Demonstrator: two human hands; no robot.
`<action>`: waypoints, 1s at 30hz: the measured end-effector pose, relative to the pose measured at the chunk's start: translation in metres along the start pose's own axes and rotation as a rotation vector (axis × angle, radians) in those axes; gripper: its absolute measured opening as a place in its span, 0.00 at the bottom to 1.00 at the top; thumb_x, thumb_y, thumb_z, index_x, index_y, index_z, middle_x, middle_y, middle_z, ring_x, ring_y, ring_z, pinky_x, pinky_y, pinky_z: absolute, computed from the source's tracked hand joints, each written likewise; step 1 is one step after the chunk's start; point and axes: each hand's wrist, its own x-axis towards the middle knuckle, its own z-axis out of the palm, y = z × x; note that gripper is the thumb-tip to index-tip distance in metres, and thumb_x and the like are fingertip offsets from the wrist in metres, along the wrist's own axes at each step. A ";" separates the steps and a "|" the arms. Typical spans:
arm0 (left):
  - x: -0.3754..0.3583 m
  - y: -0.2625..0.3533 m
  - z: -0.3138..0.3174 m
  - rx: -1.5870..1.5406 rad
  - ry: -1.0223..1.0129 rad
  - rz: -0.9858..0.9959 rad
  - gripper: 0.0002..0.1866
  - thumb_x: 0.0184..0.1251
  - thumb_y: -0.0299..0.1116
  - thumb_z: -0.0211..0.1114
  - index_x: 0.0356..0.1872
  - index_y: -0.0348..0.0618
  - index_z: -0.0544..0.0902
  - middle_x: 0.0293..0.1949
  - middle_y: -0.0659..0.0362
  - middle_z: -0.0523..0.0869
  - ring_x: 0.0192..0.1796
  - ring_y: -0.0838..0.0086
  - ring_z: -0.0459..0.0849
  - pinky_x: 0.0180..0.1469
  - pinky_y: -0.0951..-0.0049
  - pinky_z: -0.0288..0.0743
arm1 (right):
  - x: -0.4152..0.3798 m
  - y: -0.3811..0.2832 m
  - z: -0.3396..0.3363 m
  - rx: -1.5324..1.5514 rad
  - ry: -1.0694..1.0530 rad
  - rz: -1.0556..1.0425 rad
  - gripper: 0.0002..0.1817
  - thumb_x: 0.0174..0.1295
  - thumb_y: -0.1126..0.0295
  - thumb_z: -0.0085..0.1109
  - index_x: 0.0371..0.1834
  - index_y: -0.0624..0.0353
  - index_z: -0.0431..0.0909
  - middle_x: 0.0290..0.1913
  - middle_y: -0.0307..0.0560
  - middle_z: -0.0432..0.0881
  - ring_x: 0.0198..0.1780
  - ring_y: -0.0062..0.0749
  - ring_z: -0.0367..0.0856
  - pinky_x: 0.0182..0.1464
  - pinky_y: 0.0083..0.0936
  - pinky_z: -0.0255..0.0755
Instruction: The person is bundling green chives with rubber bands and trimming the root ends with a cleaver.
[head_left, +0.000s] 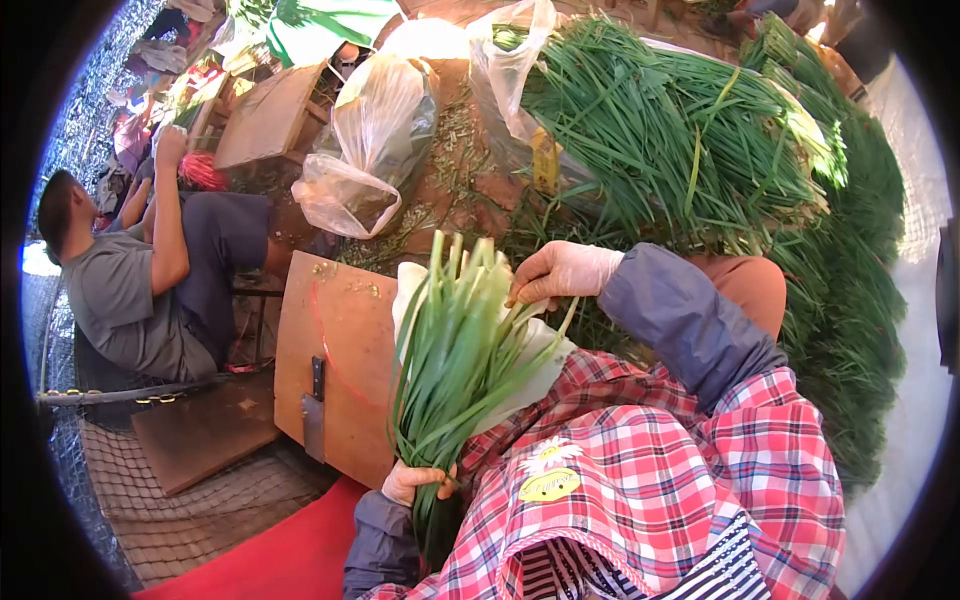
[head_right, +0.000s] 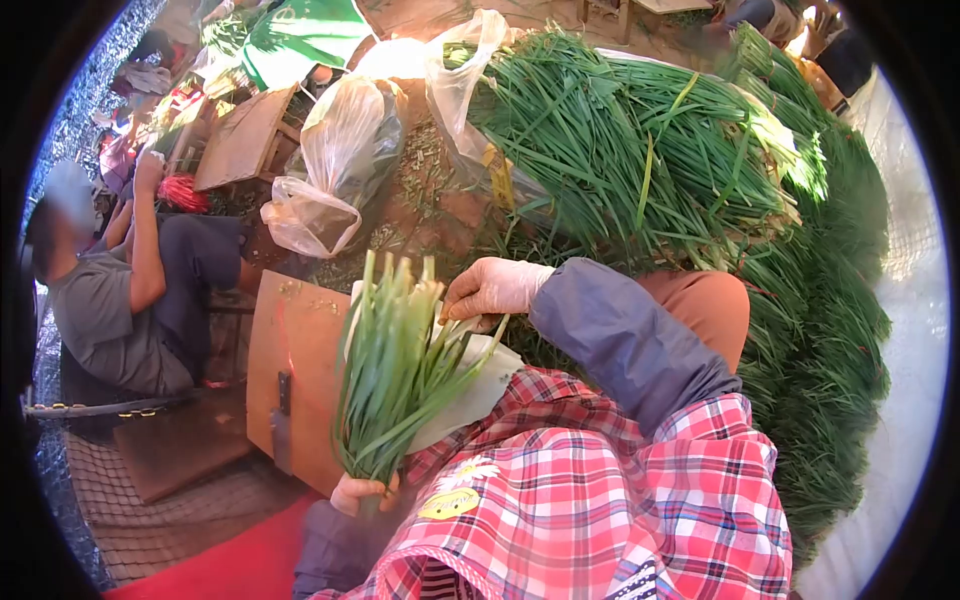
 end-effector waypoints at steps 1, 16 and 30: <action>0.001 -0.002 -0.001 -0.030 -0.027 -0.001 0.20 0.44 0.29 0.68 0.40 0.31 0.76 0.27 0.50 0.80 0.22 0.66 0.77 0.24 0.71 0.68 | 0.000 0.000 -0.003 0.014 0.000 0.013 0.21 0.62 0.62 0.59 0.55 0.61 0.75 0.39 0.41 0.83 0.34 0.21 0.80 0.37 0.21 0.75; 0.017 -0.016 -0.007 -0.158 -0.210 0.060 0.22 0.48 0.32 0.66 0.44 0.31 0.74 0.21 0.50 0.77 0.20 0.66 0.76 0.23 0.70 0.67 | 0.000 -0.012 0.013 -0.060 0.192 -0.259 0.15 0.57 0.71 0.61 0.47 0.63 0.80 0.32 0.41 0.82 0.35 0.26 0.79 0.46 0.23 0.72; 0.022 -0.021 0.002 -0.254 -0.301 0.107 0.17 0.47 0.40 0.65 0.28 0.33 0.76 0.16 0.54 0.75 0.17 0.71 0.72 0.22 0.73 0.63 | -0.121 -0.034 -0.107 -0.444 1.448 -0.510 0.11 0.61 0.70 0.57 0.46 0.57 0.82 0.37 0.41 0.83 0.35 0.23 0.79 0.40 0.18 0.73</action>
